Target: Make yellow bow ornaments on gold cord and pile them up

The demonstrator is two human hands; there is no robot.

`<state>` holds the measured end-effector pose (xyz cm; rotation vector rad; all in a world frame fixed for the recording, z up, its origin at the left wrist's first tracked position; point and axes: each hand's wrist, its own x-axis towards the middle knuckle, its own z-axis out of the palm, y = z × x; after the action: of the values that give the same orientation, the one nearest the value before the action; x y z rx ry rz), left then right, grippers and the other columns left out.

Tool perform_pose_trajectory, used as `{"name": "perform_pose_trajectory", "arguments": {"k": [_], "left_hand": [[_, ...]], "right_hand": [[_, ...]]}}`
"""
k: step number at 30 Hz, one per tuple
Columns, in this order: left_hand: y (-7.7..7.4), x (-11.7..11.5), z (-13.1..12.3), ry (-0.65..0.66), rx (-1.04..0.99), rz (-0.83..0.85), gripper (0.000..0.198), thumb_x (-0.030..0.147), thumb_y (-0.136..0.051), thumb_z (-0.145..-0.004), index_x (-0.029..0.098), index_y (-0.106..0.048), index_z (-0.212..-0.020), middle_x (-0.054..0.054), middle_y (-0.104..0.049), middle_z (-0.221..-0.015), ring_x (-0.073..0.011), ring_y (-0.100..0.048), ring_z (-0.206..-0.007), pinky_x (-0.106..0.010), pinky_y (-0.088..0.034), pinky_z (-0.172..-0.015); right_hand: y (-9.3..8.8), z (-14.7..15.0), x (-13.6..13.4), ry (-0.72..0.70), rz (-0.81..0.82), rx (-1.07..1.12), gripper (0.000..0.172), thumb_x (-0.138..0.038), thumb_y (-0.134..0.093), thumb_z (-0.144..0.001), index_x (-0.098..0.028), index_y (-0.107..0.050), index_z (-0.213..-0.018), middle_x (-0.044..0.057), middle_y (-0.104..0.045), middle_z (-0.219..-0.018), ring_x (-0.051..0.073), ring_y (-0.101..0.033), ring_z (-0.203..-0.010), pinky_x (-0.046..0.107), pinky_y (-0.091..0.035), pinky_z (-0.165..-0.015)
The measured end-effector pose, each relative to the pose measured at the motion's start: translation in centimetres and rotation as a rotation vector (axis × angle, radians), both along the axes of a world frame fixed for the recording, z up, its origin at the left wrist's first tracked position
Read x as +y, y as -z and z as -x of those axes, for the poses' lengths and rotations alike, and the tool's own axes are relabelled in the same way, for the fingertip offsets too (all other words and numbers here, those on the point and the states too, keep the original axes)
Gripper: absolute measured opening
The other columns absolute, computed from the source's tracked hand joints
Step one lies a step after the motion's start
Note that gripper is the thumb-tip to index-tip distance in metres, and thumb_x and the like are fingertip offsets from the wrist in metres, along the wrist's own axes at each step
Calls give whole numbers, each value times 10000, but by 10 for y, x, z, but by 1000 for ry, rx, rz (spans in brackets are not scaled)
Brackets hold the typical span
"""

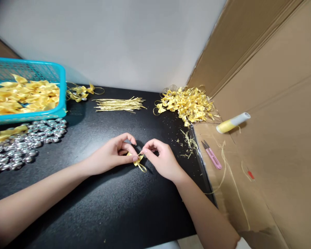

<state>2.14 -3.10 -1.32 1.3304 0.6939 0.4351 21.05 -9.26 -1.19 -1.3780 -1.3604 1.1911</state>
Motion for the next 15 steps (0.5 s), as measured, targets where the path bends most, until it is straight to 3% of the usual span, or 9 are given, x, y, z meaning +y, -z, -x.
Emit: {"name": "perform_pose_trajectory", "arguments": {"k": [5, 8, 11, 15], "left_hand": [[-5, 1, 3, 25, 69, -170, 295, 257, -696, -792, 191, -459, -953, -29, -749, -787, -160, -682, -742, -273, -469, -696], [-12, 4, 6, 68, 164, -312, 219, 285, -658, -821, 188, -506, -946, -15, -748, -786, -144, -656, -708, -257, -455, -675], [-18, 8, 10, 123, 250, -411, 155, 292, -612, -846, 186, -559, -945, -4, -751, -787, -138, -647, -699, -247, -448, -670], [-24, 10, 11, 195, 377, -495, 165, 302, -590, -846, 190, -615, -964, 8, -756, -798, -142, -653, -689, -234, -440, -646]], "right_hand": [[-7, -7, 2, -76, 218, 369, 167, -284, -704, -749, -208, -580, -831, -30, -595, -729, 119, -573, -692, 281, -453, -721], [-11, -15, 4, -119, 261, 450, 175, -273, -703, -741, -207, -583, -849, -36, -582, -720, 104, -544, -662, 262, -429, -690], [-11, -22, 5, -116, 191, 282, 125, -253, -666, -776, -207, -573, -846, -24, -596, -742, 118, -546, -694, 272, -426, -696], [-11, -25, 5, -31, -87, -247, 62, -175, -628, -816, -213, -611, -861, 3, -613, -823, 148, -550, -770, 310, -442, -747]]}}
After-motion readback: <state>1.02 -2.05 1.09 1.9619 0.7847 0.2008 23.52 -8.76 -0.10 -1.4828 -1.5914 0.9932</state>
